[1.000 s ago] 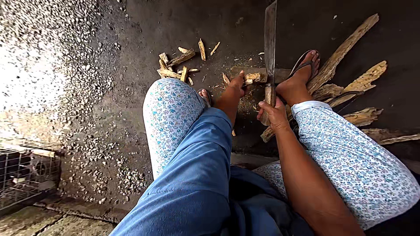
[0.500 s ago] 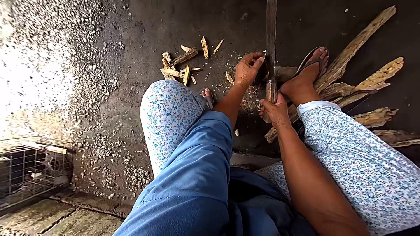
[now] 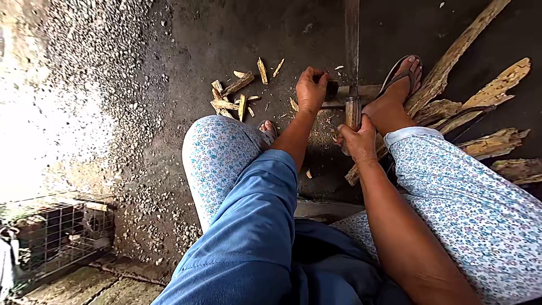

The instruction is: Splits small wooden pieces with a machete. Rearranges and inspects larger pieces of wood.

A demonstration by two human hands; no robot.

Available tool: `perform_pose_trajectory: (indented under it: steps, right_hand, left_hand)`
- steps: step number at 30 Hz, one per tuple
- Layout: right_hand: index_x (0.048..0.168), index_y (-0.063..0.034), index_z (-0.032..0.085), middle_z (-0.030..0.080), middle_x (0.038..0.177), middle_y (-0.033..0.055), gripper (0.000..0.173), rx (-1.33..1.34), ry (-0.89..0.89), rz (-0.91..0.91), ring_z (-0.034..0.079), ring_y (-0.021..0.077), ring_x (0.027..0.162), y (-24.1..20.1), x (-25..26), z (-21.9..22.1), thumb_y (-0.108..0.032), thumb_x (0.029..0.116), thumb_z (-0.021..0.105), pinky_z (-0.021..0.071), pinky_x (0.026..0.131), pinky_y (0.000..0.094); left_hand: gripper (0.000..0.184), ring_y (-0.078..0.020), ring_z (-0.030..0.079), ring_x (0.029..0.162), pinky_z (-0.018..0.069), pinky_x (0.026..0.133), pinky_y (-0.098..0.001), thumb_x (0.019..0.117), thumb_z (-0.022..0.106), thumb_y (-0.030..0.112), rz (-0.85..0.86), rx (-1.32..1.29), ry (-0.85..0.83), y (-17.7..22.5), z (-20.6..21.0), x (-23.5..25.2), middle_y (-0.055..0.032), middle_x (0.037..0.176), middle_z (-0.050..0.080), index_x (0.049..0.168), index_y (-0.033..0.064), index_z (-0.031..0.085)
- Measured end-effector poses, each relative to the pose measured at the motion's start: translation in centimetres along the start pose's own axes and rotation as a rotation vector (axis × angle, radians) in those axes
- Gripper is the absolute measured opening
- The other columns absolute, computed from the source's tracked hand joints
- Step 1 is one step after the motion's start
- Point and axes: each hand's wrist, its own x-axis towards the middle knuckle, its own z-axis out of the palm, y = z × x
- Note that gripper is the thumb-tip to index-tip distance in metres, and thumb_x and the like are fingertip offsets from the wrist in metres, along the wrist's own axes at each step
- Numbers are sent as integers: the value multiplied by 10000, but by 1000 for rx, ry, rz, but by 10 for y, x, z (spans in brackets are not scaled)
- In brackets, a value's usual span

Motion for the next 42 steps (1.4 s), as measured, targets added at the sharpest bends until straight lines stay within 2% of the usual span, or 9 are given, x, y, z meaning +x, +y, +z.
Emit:
perform_pose_trajectory:
  steps: [6,11,15,17,21,24,30,34,42]
  right_hand:
    - [1196,-29,539,645,810,56,407,42,101,-113,671,161,618,-13,-1,-5,-237,886,702,610,613,375]
    - [1205,-39,535,639,816,45,390,21,95,-144,665,149,614,-10,-5,-3,-289,937,666,608,606,362]
    - [1223,-15,548,654,816,95,420,-109,56,-118,666,197,617,1,-8,3,-327,965,662,596,611,417]
    - [1248,19,544,659,879,164,440,-204,23,-73,678,278,682,5,-8,5,-304,976,666,587,672,502]
    - [1332,46,502,663,990,274,511,-469,-45,43,692,425,843,0,-8,7,-319,1005,647,546,774,623]
    - [1392,42,451,658,1052,296,555,-513,-67,92,684,451,937,-3,-7,7,-315,1014,645,527,837,641]
    - [1339,0,477,651,890,190,451,-301,-110,159,680,307,687,-5,-6,1,-267,1009,631,587,686,517]
    - [1332,1,482,647,869,195,448,-329,-112,148,669,315,661,-10,-11,1,-277,1017,637,581,655,516]
    - [1325,-36,511,666,867,169,438,-254,-8,10,682,300,667,-15,-19,2,-248,983,685,591,660,517]
  left_hand:
    - [196,-228,689,912,599,816,-424,938,765,133,-236,-294,-81,-4,-2,22,-139,996,692,1052,2,677]
    - [173,-209,689,908,607,813,-391,953,744,106,-196,-405,-63,-10,1,21,-138,991,688,1059,-13,677]
    - [166,-185,681,878,597,799,-365,955,744,107,-154,-416,-50,-11,4,13,-128,964,691,1057,-9,683]
    - [172,-177,679,860,589,785,-357,956,745,118,-137,-394,-46,-11,6,11,-126,964,699,1057,-9,690]
    - [201,-195,695,924,586,839,-388,986,712,160,-119,-326,-56,-9,6,7,-138,1035,716,1106,-1,705]
    - [242,-211,701,1021,585,928,-407,1042,629,170,-92,-331,-103,-15,7,3,-159,1131,711,1191,-6,702]
    - [192,-198,695,983,565,918,-390,1022,635,120,-96,-229,-78,-17,6,-2,-140,1107,719,1156,22,731]
    - [239,-208,697,945,590,874,-398,1025,659,210,-85,-301,-26,-19,7,-3,-151,1073,706,1131,2,707]
    - [216,-222,689,855,585,811,-435,1018,666,221,-163,-239,-84,-7,3,3,-137,960,698,1047,8,692]
